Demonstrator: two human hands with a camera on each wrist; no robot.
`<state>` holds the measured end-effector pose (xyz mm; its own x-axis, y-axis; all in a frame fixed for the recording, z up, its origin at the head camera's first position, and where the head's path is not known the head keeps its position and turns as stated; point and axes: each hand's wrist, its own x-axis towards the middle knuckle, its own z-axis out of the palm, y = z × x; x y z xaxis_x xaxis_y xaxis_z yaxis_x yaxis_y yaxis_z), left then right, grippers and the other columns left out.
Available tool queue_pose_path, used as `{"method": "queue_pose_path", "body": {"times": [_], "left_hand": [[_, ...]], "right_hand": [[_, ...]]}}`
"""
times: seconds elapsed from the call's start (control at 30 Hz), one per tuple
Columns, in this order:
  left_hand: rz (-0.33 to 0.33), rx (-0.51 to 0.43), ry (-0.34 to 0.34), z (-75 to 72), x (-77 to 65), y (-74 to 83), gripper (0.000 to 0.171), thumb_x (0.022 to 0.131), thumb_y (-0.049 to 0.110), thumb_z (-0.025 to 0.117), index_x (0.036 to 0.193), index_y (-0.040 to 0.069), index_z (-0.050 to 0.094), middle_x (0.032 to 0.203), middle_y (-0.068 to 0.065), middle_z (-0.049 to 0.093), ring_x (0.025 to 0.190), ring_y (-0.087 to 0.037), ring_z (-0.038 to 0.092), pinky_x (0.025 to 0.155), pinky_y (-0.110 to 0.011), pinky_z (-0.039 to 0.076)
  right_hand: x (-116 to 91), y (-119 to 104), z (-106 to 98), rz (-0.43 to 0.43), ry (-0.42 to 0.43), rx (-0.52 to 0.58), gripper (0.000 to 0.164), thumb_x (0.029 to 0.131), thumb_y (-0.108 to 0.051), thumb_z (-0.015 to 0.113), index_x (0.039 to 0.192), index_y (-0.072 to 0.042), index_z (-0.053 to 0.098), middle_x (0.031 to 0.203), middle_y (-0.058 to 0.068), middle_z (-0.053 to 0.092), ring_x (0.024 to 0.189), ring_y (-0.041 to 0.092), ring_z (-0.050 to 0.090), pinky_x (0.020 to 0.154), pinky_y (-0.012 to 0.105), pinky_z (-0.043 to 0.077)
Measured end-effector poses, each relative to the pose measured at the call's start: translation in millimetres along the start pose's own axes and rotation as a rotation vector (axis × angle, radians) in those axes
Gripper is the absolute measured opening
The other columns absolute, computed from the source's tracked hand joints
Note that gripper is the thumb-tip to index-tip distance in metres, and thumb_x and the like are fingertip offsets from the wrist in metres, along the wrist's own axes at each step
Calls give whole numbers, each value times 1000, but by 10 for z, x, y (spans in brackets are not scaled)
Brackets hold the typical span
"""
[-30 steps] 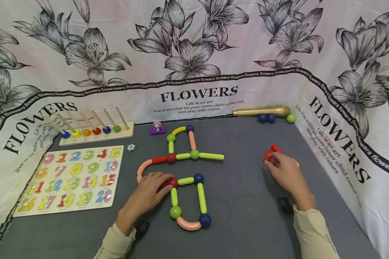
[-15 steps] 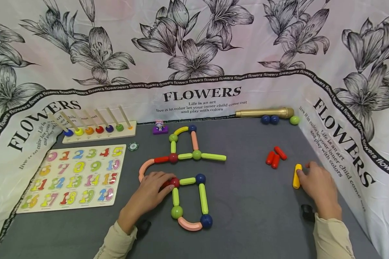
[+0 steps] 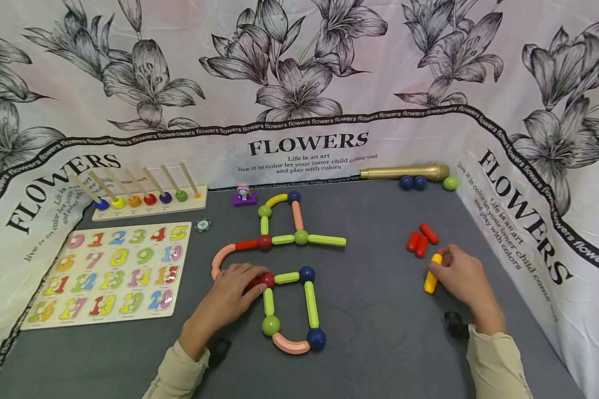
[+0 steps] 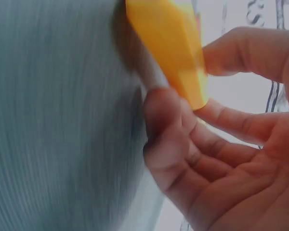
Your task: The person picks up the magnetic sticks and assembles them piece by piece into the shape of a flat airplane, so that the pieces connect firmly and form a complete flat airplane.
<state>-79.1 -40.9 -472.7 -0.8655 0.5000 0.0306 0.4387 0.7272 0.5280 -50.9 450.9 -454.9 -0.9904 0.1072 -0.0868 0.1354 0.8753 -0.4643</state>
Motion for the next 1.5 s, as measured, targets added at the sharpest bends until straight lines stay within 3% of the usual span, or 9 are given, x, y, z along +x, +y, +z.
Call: {"method": "queue_pose_path", "body": {"times": [0.2,0.37,0.5,0.7,0.9,1.3,1.5], "left_hand": [[-1,-2,-11,1,10,6,34,106,24,71,138,12,70,129,-12,70,129,-42,56,108,-66,39],[-4,10,-9,-6,11,-3,34,106,24,71,138,13,70,128,-11,70,127,-42,56,107,-66,39],[-8,14,-13,-19,12,-18,35,106,23,71,139,12,70,128,-11,70,127,-41,56,107,-66,40],[-12,13,-4,-24,11,-40,34,106,23,71,138,12,70,127,-11,70,126,-41,57,107,-66,39],[-9,15,-8,-3,18,-28,35,106,23,71,139,12,69,128,-11,70,127,-41,56,107,-65,40],[-2,16,-11,-1,13,-12,35,105,23,72,139,12,70,128,-11,71,127,-42,57,107,-65,40],[0,14,-10,11,6,-13,35,106,23,72,139,12,70,128,-11,71,127,-42,57,106,-65,40]], "right_hand": [[13,-244,131,-38,-52,201,39,102,-17,70,126,10,56,98,12,72,75,16,67,62,30,52],[97,-461,279,-59,-137,450,39,105,-11,68,132,11,50,101,16,68,75,21,68,65,33,57],[176,-686,425,-75,-165,558,39,104,-10,69,132,10,50,101,18,69,77,24,69,68,33,59],[275,-1059,655,-83,-202,664,41,104,-15,72,130,9,51,100,19,72,80,29,72,73,35,61],[315,-1267,807,-59,-188,770,40,104,-11,72,130,11,50,99,20,73,79,27,73,73,34,62],[299,-1386,967,17,-138,827,40,105,-11,70,131,9,47,98,20,75,73,22,72,71,31,61],[301,-1359,968,41,-163,850,45,105,-12,70,134,8,42,103,21,75,75,22,72,70,31,61]]}}
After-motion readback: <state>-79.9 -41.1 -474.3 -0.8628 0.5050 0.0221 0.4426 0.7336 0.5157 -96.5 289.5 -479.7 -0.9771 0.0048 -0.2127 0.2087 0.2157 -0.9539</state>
